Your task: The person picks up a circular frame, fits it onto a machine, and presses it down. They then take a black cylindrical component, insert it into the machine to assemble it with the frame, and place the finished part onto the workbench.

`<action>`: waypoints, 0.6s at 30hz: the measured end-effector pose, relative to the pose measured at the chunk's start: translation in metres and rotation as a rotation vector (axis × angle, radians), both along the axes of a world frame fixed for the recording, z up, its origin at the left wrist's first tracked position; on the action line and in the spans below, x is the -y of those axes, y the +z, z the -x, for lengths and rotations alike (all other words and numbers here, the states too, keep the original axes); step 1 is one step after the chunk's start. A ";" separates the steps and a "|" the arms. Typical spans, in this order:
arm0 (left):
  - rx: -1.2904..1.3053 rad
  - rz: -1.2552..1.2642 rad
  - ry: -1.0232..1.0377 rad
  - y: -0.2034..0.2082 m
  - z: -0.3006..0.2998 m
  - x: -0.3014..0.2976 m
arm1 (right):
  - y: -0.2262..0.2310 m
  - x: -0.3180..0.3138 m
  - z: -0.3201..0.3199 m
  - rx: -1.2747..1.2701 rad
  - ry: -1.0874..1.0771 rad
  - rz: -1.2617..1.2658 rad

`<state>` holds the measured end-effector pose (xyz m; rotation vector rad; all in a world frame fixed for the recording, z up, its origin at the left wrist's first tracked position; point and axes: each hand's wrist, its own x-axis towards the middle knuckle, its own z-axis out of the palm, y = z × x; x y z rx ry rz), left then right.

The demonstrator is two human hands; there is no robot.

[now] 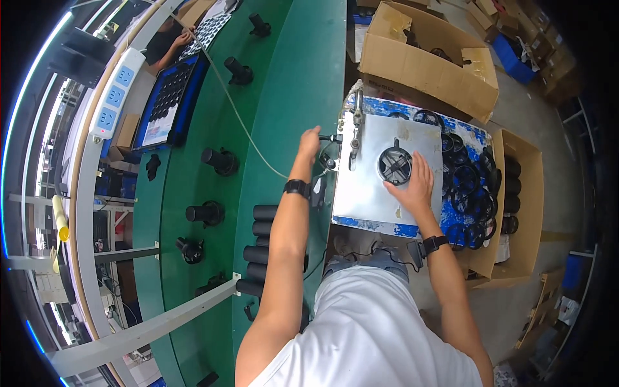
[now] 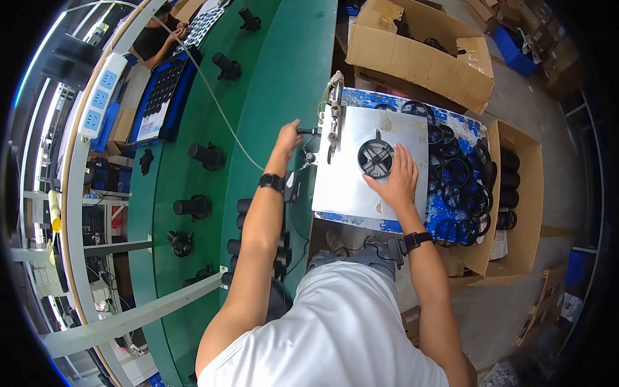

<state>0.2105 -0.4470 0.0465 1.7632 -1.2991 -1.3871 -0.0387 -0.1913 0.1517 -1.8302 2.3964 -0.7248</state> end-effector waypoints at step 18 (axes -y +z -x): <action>0.395 0.805 -0.486 0.112 0.140 -0.176 | 0.000 0.020 0.067 0.109 0.170 0.010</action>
